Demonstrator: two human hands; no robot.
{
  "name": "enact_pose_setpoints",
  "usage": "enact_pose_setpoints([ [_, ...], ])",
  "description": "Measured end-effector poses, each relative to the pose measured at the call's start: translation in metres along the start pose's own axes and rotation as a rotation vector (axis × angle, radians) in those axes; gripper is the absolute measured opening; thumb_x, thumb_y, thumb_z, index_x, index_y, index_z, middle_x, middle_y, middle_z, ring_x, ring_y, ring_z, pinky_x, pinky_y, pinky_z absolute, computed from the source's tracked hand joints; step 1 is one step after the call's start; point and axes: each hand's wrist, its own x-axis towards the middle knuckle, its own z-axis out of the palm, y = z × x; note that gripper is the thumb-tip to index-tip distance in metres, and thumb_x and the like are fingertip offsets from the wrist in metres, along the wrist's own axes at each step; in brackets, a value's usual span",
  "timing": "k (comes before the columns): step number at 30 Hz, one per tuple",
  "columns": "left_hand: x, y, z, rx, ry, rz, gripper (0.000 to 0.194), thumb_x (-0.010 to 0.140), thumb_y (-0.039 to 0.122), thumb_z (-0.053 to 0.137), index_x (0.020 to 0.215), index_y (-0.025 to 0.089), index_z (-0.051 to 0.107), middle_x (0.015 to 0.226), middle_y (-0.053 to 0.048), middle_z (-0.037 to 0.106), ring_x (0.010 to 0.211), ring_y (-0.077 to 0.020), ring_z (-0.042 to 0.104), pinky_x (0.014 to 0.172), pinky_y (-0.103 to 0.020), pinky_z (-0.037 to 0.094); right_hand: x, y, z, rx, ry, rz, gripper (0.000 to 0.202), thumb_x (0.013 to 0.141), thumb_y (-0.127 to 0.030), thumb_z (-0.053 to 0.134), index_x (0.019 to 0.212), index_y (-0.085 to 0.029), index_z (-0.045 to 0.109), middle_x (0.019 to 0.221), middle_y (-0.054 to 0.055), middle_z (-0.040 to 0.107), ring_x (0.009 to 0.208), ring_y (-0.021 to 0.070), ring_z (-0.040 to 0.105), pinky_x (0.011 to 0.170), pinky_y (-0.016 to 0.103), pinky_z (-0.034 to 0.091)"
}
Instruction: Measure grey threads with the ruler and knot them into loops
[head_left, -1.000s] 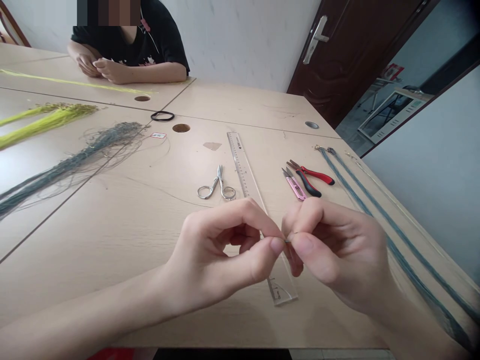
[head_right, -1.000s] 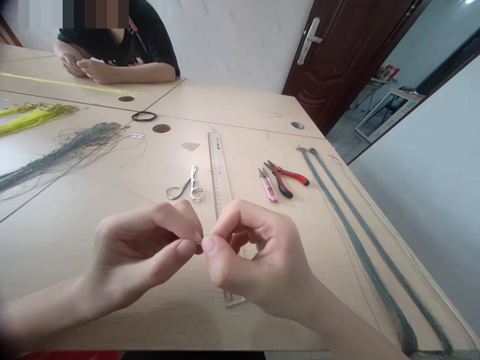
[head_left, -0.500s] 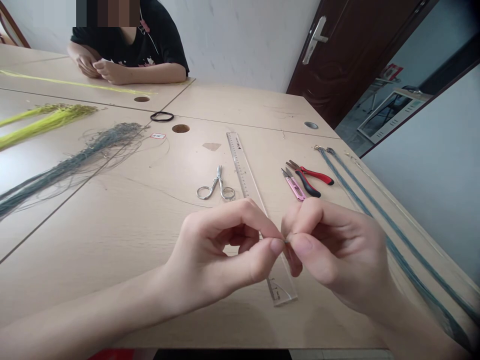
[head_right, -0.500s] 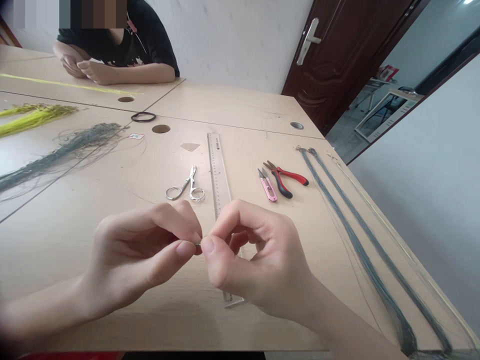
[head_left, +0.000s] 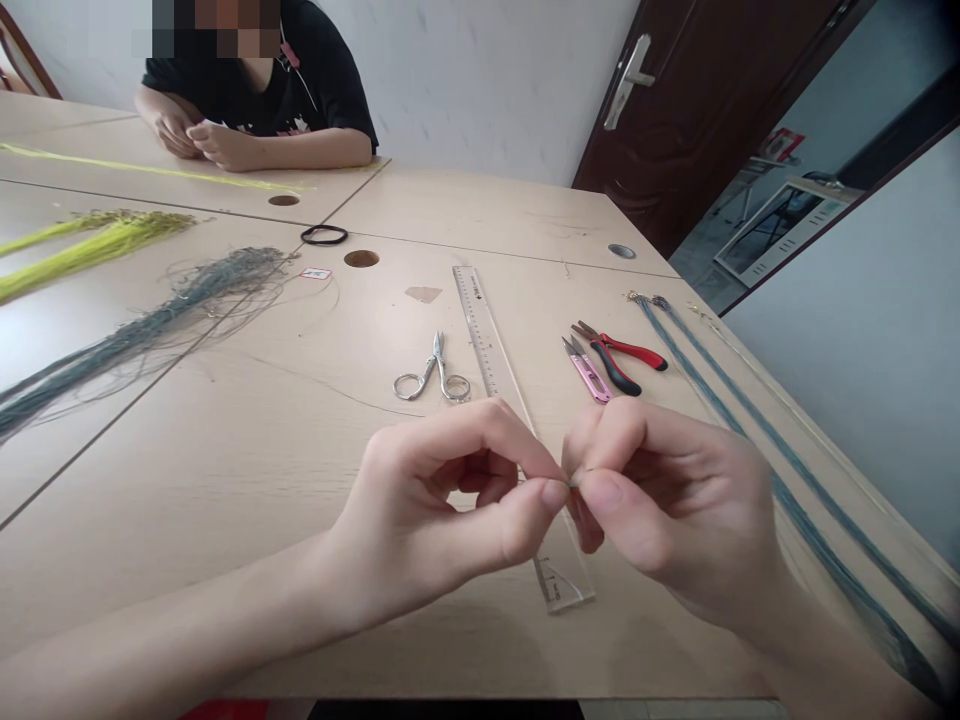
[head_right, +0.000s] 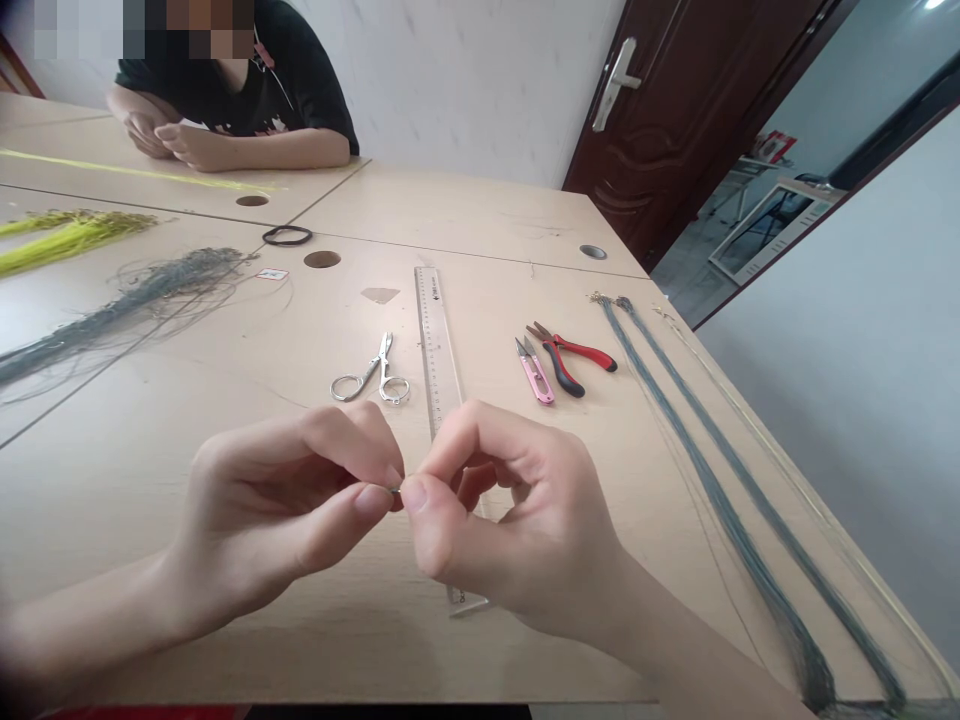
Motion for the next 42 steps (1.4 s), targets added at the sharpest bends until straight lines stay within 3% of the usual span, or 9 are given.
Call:
enact_pose_setpoints([
  [42, -0.0001, -0.0012, -0.0005, 0.006, -0.015, -0.001, 0.012, 0.078, 0.011, 0.061, 0.067, 0.014, 0.057, 0.058, 0.000, 0.055, 0.052, -0.0093, 0.047, 0.045, -0.023, 0.037, -0.0005, 0.0012, -0.0001, -0.012, 0.004, -0.009, 0.019, 0.076, -0.012, 0.059, 0.061, -0.020, 0.052, 0.053, -0.006, 0.053, 0.049, 0.0077, 0.050, 0.045, 0.018, 0.042],
])
